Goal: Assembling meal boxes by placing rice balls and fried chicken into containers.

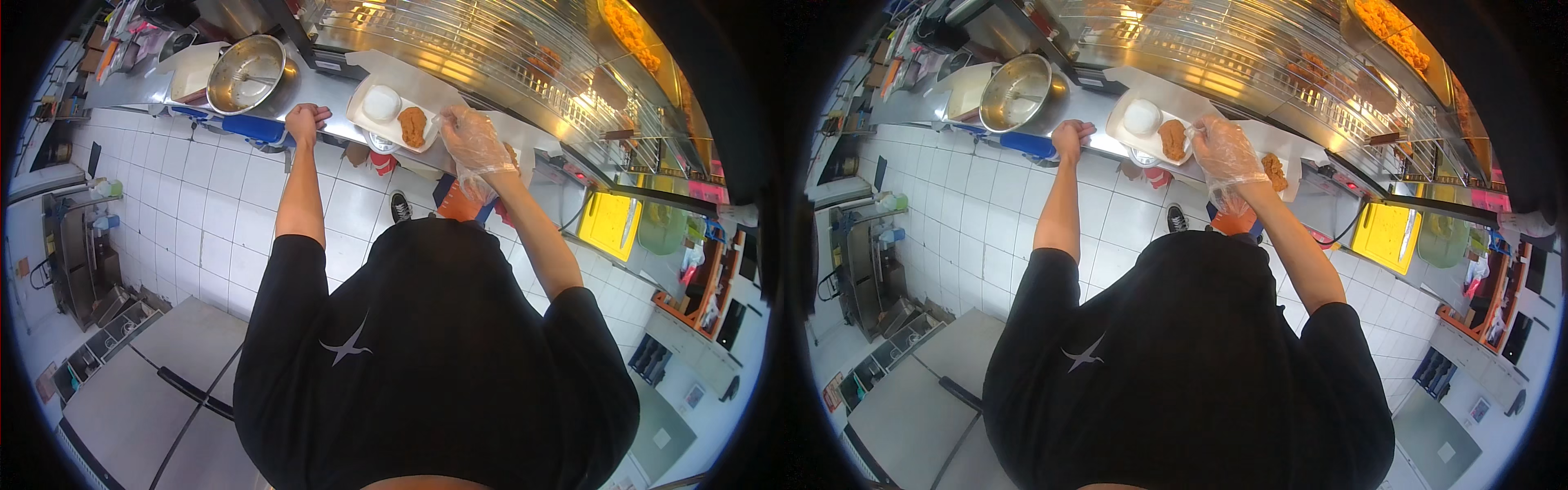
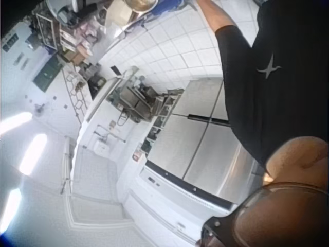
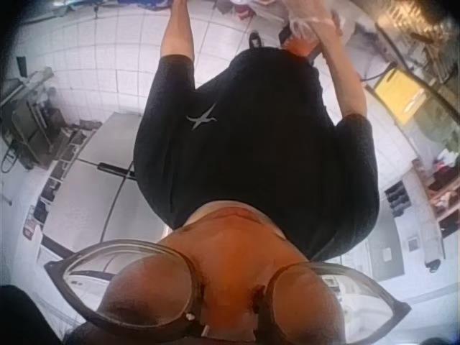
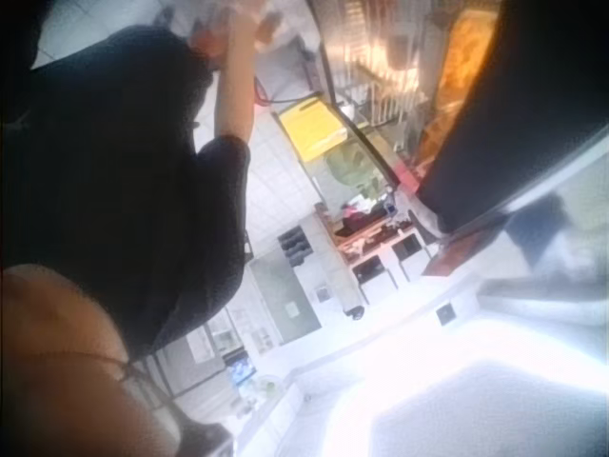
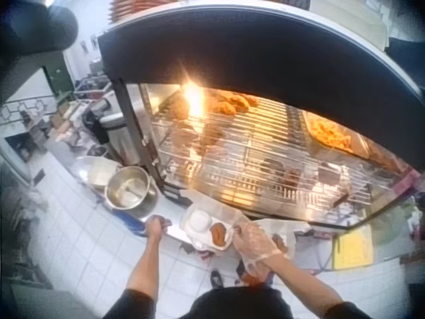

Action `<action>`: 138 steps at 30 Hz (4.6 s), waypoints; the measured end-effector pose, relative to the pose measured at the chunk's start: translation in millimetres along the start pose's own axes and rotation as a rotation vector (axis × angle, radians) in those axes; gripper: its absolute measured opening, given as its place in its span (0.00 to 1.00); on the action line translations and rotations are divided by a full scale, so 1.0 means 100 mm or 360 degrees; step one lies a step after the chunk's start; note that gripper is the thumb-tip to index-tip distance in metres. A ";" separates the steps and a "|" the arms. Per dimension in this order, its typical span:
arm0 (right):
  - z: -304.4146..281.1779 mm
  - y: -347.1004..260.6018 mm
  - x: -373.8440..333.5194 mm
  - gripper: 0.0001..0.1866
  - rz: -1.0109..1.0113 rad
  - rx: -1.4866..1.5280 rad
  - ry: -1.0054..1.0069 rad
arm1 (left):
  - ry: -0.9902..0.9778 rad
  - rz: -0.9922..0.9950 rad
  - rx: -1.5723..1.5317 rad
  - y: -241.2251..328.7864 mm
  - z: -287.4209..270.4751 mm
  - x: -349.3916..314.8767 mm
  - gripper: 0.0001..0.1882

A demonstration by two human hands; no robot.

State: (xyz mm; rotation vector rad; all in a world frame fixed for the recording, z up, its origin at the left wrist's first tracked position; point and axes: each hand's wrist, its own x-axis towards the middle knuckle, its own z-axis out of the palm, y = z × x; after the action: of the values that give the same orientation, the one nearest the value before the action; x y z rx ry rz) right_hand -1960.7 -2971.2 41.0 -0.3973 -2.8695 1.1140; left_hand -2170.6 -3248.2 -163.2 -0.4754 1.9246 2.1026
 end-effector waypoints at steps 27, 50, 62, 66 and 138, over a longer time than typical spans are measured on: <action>0.98 0.50 0.15 0.36 0.0586 0.0184 -0.0627 | -0.0884 0.0156 0.0845 0.52 0.46 -0.29 0.43; 1.18 0.20 0.60 0.45 0.0097 -0.0404 -0.0478 | -0.0387 -0.0206 0.0234 0.49 -0.52 -0.49 0.33; 0.33 0.92 -0.43 0.09 -0.0592 -0.0224 0.0503 | -0.0262 0.0494 0.1009 0.13 0.11 -0.40 0.31; -0.07 1.57 -0.62 0.14 0.0407 -0.0620 0.0301 | 0.0509 0.1161 0.1639 0.19 0.35 -1.00 0.17; -0.15 2.37 -1.40 0.30 0.0495 0.1130 -0.1091 | -0.0602 0.0571 0.1049 -0.35 2.18 -2.08 0.17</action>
State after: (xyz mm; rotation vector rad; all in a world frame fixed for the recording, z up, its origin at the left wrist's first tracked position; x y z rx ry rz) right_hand -1770.8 -2828.1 -98.7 -0.4886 -2.6209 2.6275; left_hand -1981.8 -3020.4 -96.1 0.3962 2.3952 1.4254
